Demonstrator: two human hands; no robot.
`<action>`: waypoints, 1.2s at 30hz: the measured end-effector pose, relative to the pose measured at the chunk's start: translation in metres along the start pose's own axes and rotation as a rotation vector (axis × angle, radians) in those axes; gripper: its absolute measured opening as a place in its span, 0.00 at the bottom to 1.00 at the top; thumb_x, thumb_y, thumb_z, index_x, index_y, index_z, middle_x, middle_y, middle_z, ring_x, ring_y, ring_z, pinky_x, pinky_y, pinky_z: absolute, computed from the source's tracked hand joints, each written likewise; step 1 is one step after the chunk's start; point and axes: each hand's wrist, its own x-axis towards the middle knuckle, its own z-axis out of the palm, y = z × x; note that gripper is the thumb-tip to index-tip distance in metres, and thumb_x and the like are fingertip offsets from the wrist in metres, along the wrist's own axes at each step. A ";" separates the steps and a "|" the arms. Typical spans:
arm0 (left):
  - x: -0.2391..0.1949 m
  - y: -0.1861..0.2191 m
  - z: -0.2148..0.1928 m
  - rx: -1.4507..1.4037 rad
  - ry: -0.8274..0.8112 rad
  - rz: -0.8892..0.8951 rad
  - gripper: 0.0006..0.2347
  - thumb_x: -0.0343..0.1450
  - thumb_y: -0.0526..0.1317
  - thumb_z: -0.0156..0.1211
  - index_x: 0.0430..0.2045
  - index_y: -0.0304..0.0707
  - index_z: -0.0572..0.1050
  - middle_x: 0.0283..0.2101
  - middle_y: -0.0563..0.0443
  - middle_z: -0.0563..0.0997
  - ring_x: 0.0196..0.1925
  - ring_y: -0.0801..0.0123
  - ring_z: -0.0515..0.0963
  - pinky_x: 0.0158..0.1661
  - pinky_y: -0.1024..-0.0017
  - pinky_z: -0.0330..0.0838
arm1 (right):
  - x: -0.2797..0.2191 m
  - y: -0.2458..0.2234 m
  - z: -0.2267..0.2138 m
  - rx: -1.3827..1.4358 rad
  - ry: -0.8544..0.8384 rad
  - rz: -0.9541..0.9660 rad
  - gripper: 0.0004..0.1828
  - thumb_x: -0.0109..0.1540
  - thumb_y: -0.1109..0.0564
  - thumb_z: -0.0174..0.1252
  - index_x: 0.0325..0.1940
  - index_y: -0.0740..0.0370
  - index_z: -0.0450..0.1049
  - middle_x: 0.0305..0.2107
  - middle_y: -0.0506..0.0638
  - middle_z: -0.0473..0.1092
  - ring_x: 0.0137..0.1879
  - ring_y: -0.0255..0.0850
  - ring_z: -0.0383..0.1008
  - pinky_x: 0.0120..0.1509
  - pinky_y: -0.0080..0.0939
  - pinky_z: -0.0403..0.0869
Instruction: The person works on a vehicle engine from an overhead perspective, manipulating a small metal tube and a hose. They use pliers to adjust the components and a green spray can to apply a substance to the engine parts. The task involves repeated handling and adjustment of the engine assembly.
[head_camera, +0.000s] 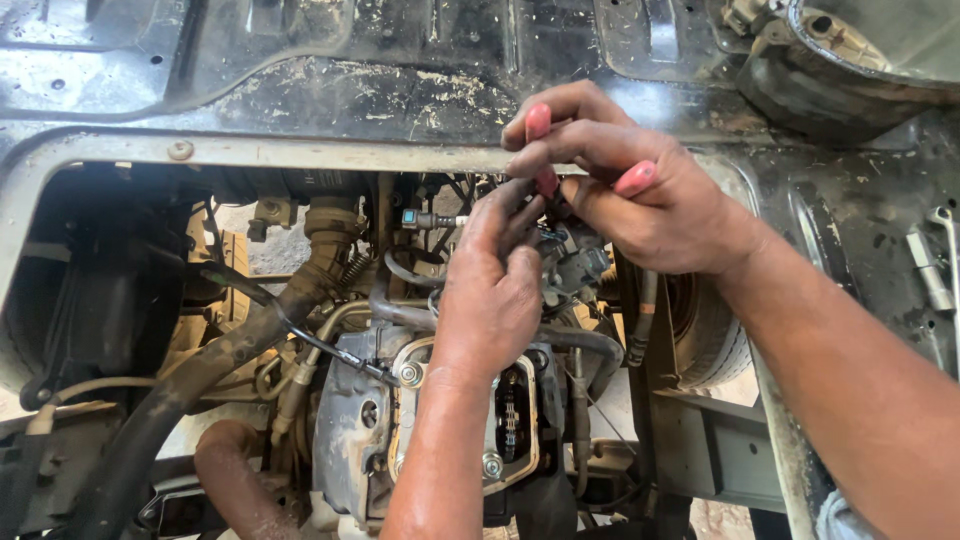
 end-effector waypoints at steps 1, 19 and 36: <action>0.000 0.000 0.000 -0.002 -0.002 -0.003 0.25 0.68 0.22 0.40 0.65 0.26 0.60 0.65 0.41 0.69 0.71 0.58 0.72 0.65 0.67 0.70 | 0.000 -0.001 0.000 -0.027 -0.001 -0.007 0.22 0.67 0.75 0.41 0.59 0.63 0.72 0.63 0.50 0.59 0.70 0.39 0.65 0.71 0.40 0.70; -0.002 0.019 -0.002 0.072 0.025 -0.039 0.26 0.66 0.23 0.39 0.62 0.33 0.66 0.62 0.41 0.73 0.67 0.57 0.76 0.59 0.67 0.74 | 0.001 0.008 0.001 0.041 -0.041 -0.008 0.17 0.70 0.72 0.43 0.58 0.62 0.73 0.64 0.49 0.63 0.64 0.36 0.68 0.68 0.37 0.71; -0.001 0.016 -0.008 0.114 0.097 -0.103 0.23 0.68 0.26 0.44 0.61 0.33 0.63 0.57 0.40 0.79 0.61 0.63 0.79 0.56 0.70 0.74 | 0.030 0.016 0.009 -0.005 -0.149 0.022 0.09 0.72 0.58 0.48 0.45 0.61 0.74 0.55 0.51 0.67 0.66 0.43 0.71 0.76 0.46 0.72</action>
